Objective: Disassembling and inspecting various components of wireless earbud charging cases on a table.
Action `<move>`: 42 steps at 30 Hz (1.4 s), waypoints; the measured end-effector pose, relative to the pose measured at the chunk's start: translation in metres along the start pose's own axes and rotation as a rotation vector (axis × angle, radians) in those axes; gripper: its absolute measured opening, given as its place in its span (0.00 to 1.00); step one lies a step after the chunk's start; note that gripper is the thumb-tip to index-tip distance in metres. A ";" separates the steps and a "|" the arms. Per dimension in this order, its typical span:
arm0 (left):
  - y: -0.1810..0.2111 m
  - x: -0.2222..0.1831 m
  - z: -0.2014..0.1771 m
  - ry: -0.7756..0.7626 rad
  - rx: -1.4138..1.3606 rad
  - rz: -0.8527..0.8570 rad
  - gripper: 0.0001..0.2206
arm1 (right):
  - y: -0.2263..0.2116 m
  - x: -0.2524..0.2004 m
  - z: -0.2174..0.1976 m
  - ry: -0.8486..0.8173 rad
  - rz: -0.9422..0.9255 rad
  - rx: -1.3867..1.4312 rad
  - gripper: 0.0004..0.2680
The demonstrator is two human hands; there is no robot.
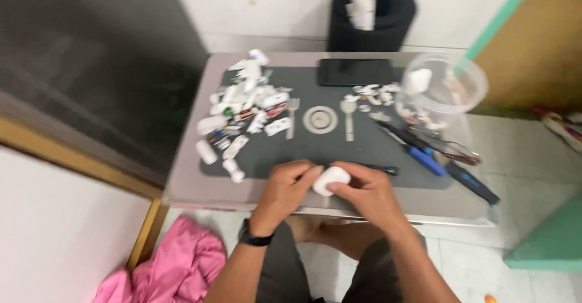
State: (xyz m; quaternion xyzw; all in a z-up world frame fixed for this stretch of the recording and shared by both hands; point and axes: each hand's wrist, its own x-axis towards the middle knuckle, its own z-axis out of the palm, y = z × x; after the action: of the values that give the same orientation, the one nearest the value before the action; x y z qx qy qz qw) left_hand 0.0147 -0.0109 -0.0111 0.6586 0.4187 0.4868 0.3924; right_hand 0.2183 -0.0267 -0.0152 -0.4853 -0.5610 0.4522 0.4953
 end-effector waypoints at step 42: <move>0.014 0.002 -0.010 -0.027 -0.070 -0.082 0.09 | 0.006 0.003 -0.003 -0.044 0.032 0.080 0.13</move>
State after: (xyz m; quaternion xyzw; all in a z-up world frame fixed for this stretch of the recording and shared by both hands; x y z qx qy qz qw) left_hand 0.0074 -0.0126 0.0050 0.6334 0.4224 0.4757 0.4405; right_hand 0.2213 -0.0233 -0.0201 -0.4638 -0.5453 0.4926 0.4949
